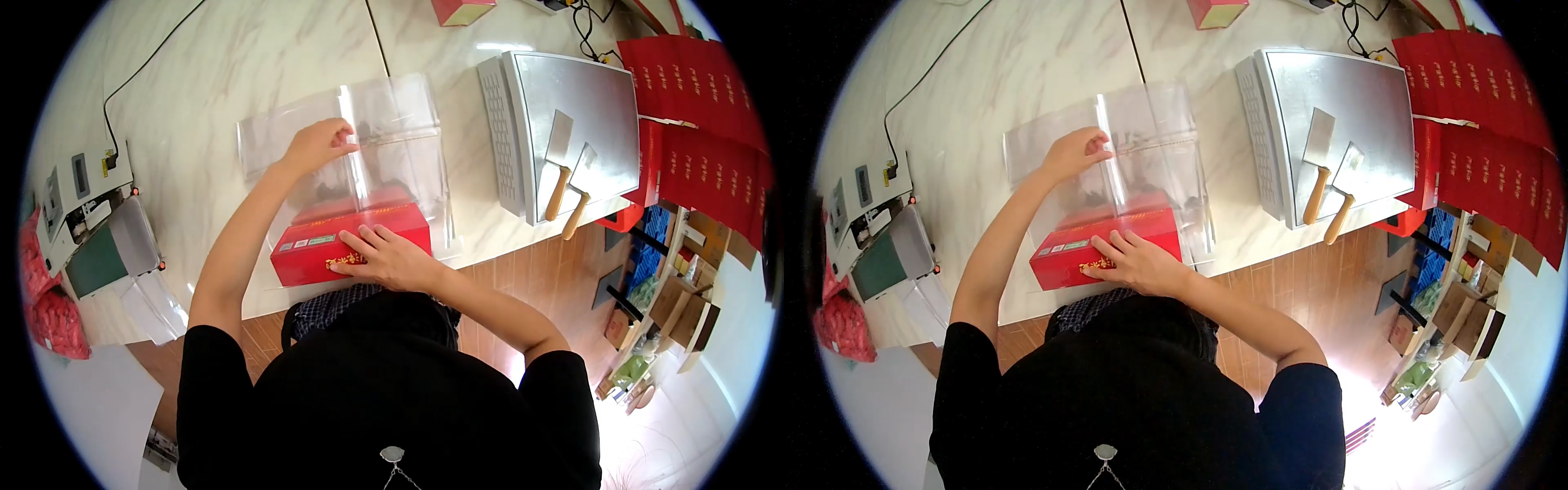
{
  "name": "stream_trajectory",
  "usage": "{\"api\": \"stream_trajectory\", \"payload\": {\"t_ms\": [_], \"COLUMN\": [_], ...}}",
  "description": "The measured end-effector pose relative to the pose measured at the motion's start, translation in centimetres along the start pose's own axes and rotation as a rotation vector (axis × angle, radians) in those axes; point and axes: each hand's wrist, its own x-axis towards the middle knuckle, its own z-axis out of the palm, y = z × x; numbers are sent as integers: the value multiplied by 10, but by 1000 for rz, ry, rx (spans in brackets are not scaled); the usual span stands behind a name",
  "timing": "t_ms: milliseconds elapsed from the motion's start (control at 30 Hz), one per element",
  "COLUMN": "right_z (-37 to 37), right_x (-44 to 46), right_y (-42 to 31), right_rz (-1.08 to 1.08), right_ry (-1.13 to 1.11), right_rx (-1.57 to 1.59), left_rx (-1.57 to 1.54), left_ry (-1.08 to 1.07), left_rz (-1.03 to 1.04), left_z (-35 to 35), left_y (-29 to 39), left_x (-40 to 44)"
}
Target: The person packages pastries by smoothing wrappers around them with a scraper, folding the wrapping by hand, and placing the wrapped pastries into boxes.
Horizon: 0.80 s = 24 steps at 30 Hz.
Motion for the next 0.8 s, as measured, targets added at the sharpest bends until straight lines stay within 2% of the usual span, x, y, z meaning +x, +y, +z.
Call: {"api": "stream_trajectory", "payload": {"t_ms": [67, 267, 333, 467, 533, 600, 700, 800], "right_z": [1, 12, 13, 18, 16, 11, 11, 16], "right_x": [0, 3, 5, 11, 11, 11, 12, 12], "right_y": [4, 13, 13, 16, 19, 22, 29, 33], "right_rz": [8, -9, -7, 4, -13, 5, 1, -26], "right_ry": [16, 48, 51, 74, 86, 112, 115, 212], "right_rx": [26, 16, 9, 38, 41, 6, -28, -40], "left_rx": [11, 41, 131, 243, 405, 389, 386, 438], "left_ry": [79, -53, 142, 191, 239, 287, 302, 351], "left_rz": [24, -86, 92, 203, 330, 423, 418, 460], "left_z": [-8, -9, -2, -5, -2, -9, -20, -17], "left_y": [-17, -27, -11, 13, 21, 34, 67, 74], "left_x": [-14, -46, -50, -62, -72, -88, -108, -124]}}
